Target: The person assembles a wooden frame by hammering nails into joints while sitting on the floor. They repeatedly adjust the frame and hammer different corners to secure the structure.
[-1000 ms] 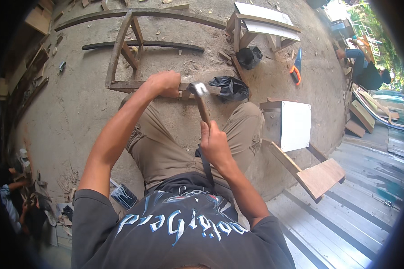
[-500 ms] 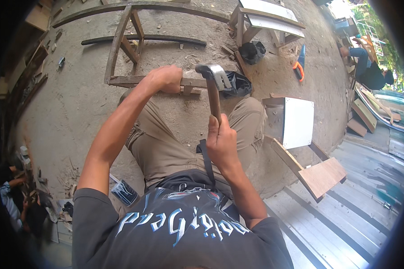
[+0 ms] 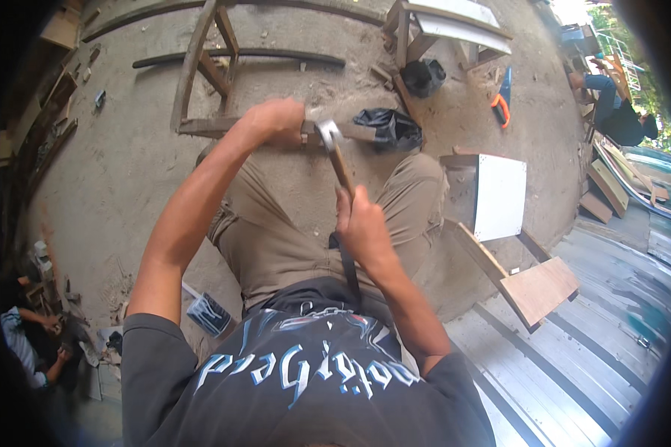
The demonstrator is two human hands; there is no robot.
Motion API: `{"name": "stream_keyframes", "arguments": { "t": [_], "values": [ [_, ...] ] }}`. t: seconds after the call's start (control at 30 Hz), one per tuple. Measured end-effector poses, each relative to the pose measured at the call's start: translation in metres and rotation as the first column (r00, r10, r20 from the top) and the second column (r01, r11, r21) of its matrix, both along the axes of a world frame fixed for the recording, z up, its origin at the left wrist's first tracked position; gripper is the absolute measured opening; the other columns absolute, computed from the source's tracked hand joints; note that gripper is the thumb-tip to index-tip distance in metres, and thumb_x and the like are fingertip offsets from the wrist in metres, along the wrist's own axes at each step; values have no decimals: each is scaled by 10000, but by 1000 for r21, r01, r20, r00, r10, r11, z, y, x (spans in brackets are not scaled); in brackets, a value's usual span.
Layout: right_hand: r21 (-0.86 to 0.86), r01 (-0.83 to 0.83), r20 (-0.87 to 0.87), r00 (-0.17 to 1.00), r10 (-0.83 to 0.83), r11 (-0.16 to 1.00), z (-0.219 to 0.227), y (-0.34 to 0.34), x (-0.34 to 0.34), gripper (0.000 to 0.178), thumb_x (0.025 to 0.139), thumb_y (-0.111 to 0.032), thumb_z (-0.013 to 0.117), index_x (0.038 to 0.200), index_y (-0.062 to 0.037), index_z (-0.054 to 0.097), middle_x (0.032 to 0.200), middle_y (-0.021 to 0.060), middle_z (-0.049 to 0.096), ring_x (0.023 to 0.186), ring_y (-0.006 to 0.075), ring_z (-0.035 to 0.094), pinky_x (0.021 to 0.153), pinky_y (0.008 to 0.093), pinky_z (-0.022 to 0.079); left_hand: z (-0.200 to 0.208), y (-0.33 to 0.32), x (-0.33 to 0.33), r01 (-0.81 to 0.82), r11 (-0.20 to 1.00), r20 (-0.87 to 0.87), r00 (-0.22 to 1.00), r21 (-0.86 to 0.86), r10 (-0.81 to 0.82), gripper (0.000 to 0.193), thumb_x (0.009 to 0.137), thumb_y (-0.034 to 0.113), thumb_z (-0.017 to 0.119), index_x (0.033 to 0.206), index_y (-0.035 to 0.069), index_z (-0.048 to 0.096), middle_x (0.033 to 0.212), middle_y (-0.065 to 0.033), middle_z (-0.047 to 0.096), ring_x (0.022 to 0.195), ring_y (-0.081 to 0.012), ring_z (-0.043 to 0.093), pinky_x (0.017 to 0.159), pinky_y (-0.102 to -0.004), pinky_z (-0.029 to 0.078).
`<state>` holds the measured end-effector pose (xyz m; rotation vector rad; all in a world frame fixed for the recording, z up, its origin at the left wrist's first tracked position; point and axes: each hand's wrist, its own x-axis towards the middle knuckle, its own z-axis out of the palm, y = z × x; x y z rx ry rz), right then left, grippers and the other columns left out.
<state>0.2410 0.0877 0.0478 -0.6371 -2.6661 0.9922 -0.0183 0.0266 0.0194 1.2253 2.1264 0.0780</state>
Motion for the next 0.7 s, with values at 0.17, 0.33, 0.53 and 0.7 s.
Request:
{"name": "stream_keyframes", "arguments": {
  "t": [0.17,0.33,0.53,0.7],
  "values": [
    [-241,148,105,986,-126,959,28,-11,-12,280,1035,-265,479,989,10,507,637,257,589,616,466,620,514,489,428,1,1,-5,19,999,-23,1000,-40,-20,266,731,160,641,945,33,735,997,-188,716,933,-354,692,809,-435,566],
    [-237,167,168,977,-129,957,6,-6,-5,304,1038,-291,478,995,9,499,615,238,571,578,428,618,511,485,428,2,6,-3,-23,999,-42,999,22,24,283,719,180,650,925,5,730,967,-211,712,913,-370,693,794,-447,568],
    [-361,104,-112,982,-154,927,64,-13,-8,337,1048,-314,452,990,16,489,554,198,507,503,402,545,479,401,411,-4,-6,-2,-10,1000,-7,1000,4,10,298,717,191,657,900,-37,716,935,-253,700,891,-387,694,779,-450,567],
    [-127,77,135,989,-59,989,-16,-11,-1,327,1048,-312,454,980,0,522,589,96,518,465,208,499,459,360,393,-7,-1,3,56,998,3,998,2,-56,315,698,207,679,882,-47,713,922,-246,702,884,-387,694,773,-447,568]
  ]
}}
